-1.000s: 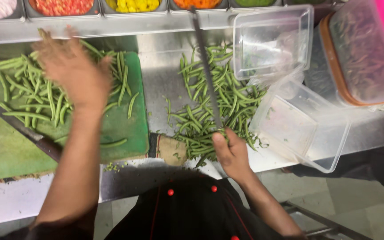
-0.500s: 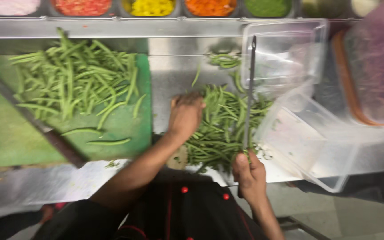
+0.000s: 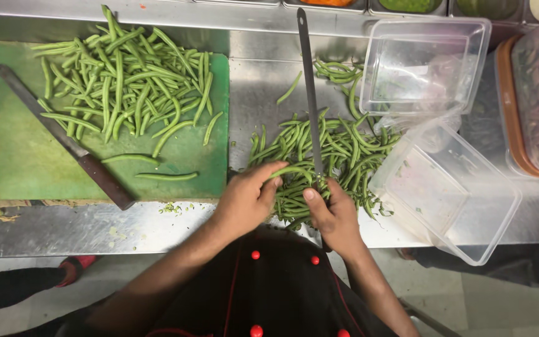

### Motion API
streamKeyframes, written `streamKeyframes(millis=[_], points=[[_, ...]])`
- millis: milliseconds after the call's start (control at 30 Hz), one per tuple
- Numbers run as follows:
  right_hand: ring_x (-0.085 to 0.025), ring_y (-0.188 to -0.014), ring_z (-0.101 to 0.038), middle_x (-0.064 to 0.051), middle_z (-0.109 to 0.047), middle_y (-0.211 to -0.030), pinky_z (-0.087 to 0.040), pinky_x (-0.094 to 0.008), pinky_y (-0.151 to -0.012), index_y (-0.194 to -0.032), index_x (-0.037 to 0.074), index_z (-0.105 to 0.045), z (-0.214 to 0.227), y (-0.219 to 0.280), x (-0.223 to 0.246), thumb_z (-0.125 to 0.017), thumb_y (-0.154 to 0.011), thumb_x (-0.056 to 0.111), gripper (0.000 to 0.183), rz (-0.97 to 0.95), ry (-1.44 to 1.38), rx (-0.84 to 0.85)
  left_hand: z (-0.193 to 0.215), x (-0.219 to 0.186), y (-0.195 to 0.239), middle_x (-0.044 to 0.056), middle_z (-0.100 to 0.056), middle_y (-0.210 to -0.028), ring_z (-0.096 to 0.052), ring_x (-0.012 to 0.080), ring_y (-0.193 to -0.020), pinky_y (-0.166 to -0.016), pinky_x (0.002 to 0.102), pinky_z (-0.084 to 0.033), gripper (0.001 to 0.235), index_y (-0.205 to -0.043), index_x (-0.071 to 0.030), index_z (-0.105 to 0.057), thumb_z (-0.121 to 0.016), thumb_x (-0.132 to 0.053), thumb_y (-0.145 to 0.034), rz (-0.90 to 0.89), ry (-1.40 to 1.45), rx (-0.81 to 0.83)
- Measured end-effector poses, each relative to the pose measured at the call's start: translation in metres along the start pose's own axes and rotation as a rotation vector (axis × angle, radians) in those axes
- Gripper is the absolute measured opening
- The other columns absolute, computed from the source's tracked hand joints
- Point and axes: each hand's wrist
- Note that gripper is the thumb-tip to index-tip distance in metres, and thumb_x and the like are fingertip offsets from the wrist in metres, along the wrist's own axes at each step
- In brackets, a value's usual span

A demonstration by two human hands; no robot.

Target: The person trims the ends of green beans by hand and with a knife, placing trimmed beans on a green cutting board. The person repeatedly picks up beans, snaps off the ends, and uses a knife to trim additional pieces.

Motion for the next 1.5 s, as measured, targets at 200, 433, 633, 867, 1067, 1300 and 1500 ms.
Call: streamKeyframes(millis=[200,433,633,867,1067,1300,1500], points=[[-0.009,-0.051,-0.049,-0.001,-0.053,-0.066,-0.041,-0.026,-0.047,-0.093,0.004,-0.054,-0.008,-0.001,0.0,-0.046,-0.107,0.039,0.039,0.042,-0.019,0.046,-0.002,-0.011,0.018,0.016,-0.077,-0.093,-0.076,0.0249,-0.08,-0.071,0.034,-0.057,0.029,-0.124,-0.005,-0.068,-0.065,-0.021,-0.1,0.258,0.129,0.043],[-0.011,-0.049,-0.048,-0.003,-0.052,-0.063,-0.04,-0.027,-0.045,-0.085,0.004,-0.053,-0.013,0.0,-0.012,-0.042,-0.108,0.04,0.044,0.095,-0.09,0.096,-0.009,-0.007,0.037,0.009,-0.077,-0.085,-0.065,0.008,-0.072,-0.065,0.027,-0.054,0.019,-0.104,-0.001,-0.071,-0.072,-0.017,-0.095,0.312,0.305,0.112],[-0.011,-0.047,-0.045,-0.003,-0.05,-0.061,-0.038,-0.027,-0.043,-0.085,0.004,-0.054,-0.014,0.004,-0.015,-0.042,-0.106,0.043,0.046,0.073,-0.201,0.226,-0.021,0.017,0.035,0.007,-0.072,-0.078,-0.06,0.0076,-0.066,-0.061,0.025,-0.049,0.014,-0.096,0.001,-0.069,-0.074,-0.012,-0.095,0.395,0.548,-0.03],[-0.01,-0.055,-0.049,-0.001,-0.052,-0.067,-0.041,-0.027,-0.051,-0.093,0.005,-0.056,-0.013,0.015,-0.009,-0.051,-0.103,0.045,0.042,0.154,-0.012,0.217,-0.003,0.028,0.035,0.009,-0.075,-0.091,-0.068,0.0128,-0.075,-0.07,0.029,-0.059,0.011,-0.096,-0.005,-0.066,-0.071,-0.014,-0.094,0.675,1.009,-0.161],[-0.01,-0.06,-0.055,-0.002,-0.055,-0.072,-0.046,-0.027,-0.054,-0.1,0.004,-0.06,-0.018,0.015,-0.012,-0.058,-0.1,0.04,0.036,0.417,0.275,0.241,-0.007,0.016,0.035,0.008,-0.073,-0.093,-0.07,0.0147,-0.081,-0.075,0.032,-0.06,0.011,-0.097,-0.005,-0.065,-0.07,-0.016,-0.096,0.724,1.132,-0.049],[-0.006,-0.058,-0.046,0.003,-0.049,-0.07,-0.043,-0.025,-0.052,-0.093,0.007,-0.055,-0.012,0.019,-0.032,-0.054,-0.107,0.036,0.033,0.152,-0.05,0.326,0.007,0.053,-0.005,0.009,-0.072,-0.097,-0.065,0.0184,-0.082,-0.073,0.032,-0.054,0.012,-0.103,-0.007,-0.058,-0.055,0.004,-0.098,0.362,0.659,-0.356],[-0.005,-0.055,-0.045,0.005,-0.05,-0.067,-0.038,-0.024,-0.048,-0.089,0.008,-0.053,0.007,0.01,-0.054,-0.055,-0.104,0.038,0.033,-0.003,-0.117,0.097,-0.02,0.11,-0.042,0.024,-0.066,-0.097,-0.065,0.0449,-0.084,-0.076,0.051,-0.053,0.019,-0.099,-0.004,-0.071,-0.067,-0.006,-0.081,-0.068,-0.328,-0.142]])
Point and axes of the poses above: each hand's wrist, its own y-axis away from the middle knuckle, its own z-axis out of the back of the hand, x = y × z
